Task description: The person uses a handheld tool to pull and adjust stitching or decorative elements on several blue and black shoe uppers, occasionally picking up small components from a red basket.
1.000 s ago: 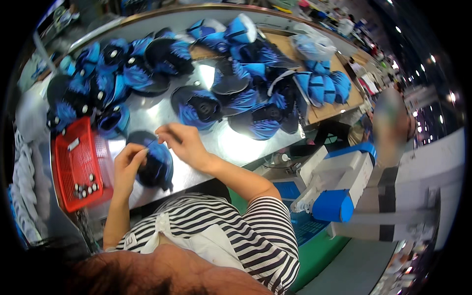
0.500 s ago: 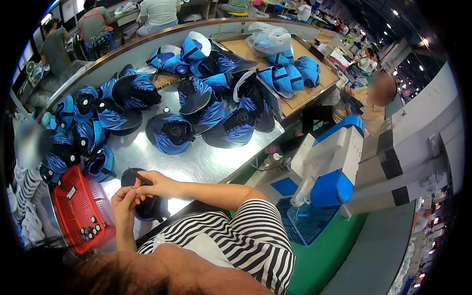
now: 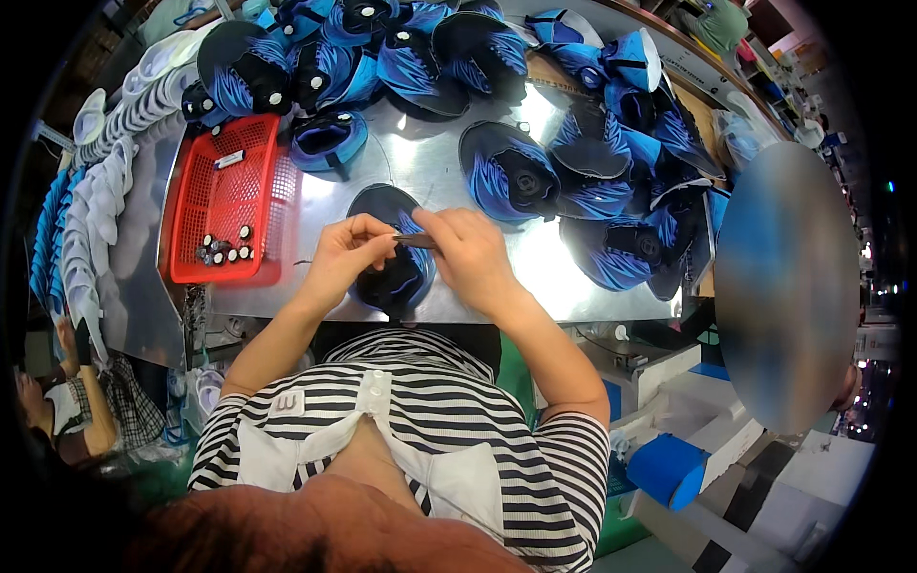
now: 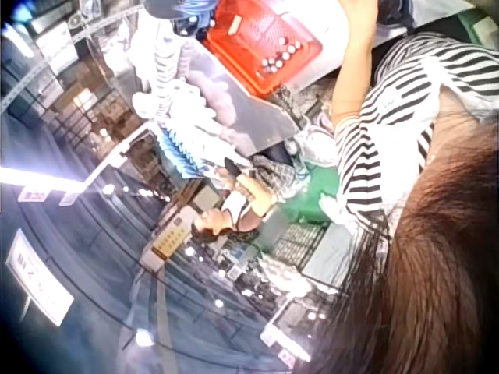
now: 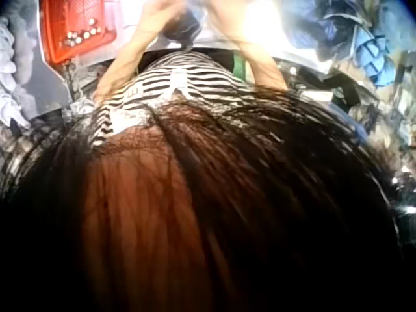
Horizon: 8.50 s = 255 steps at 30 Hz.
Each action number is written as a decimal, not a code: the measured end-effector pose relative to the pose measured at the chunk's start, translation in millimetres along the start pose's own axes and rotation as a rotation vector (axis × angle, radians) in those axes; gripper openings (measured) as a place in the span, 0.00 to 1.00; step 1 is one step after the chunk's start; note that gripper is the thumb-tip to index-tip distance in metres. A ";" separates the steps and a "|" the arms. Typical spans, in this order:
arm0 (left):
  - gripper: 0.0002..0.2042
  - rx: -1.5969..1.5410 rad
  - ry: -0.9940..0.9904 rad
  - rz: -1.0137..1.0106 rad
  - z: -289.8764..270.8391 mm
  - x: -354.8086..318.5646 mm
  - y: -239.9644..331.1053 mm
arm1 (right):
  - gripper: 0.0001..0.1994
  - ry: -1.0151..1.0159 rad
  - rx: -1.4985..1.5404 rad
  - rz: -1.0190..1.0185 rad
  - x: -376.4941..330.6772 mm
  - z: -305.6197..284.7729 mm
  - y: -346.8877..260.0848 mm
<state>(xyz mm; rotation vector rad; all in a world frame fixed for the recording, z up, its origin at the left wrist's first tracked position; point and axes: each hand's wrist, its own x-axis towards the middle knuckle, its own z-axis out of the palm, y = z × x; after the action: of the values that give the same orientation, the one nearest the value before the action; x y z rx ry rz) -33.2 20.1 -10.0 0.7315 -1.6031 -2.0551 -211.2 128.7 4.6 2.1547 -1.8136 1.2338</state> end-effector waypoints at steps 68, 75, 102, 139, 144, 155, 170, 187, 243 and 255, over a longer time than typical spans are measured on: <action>0.06 0.001 -0.080 -0.030 -5.2 3.0 -4.2 | 0.19 -0.014 0.015 -0.015 2.7 -1.3 -1.5; 0.10 -0.222 -0.108 -0.192 -13.4 1.6 -4.4 | 0.01 0.007 0.979 0.738 -18.1 23.6 -14.5; 0.06 0.536 0.118 0.219 19.1 -1.1 -7.1 | 0.25 -0.333 -0.315 0.218 -8.0 -12.2 -17.1; 0.15 1.017 0.226 1.176 -50.2 232.6 179.5 | 0.19 0.125 -0.599 0.280 26.5 -124.5 235.1; 0.27 1.350 0.230 1.149 10.2 236.4 141.7 | 0.29 -0.303 -0.382 0.488 10.2 -157.1 307.4; 0.28 1.291 -0.490 0.888 83.8 127.6 -48.7 | 0.23 -0.613 -0.663 0.053 50.1 -168.5 261.2; 0.12 1.167 0.178 0.315 -174.4 -33.5 23.1 | 0.10 -0.230 -0.568 0.315 -12.5 -22.9 108.2; 0.12 0.033 0.289 0.148 -153.7 -27.0 35.9 | 0.11 -0.272 0.319 -0.003 27.3 63.9 22.7; 0.13 -0.172 -0.172 -0.070 -32.2 18.5 -7.5 | 0.14 -0.258 0.889 0.850 18.9 29.6 -0.4; 0.17 1.156 -0.279 0.797 -22.2 -15.8 -0.4 | 0.10 0.205 1.224 0.929 7.1 48.7 24.5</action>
<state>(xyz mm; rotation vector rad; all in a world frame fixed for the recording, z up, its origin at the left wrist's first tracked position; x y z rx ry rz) -6.8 13.5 -12.4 0.0193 -2.6364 -0.5757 -206.8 90.3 -34.5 1.1038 -2.3056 3.2511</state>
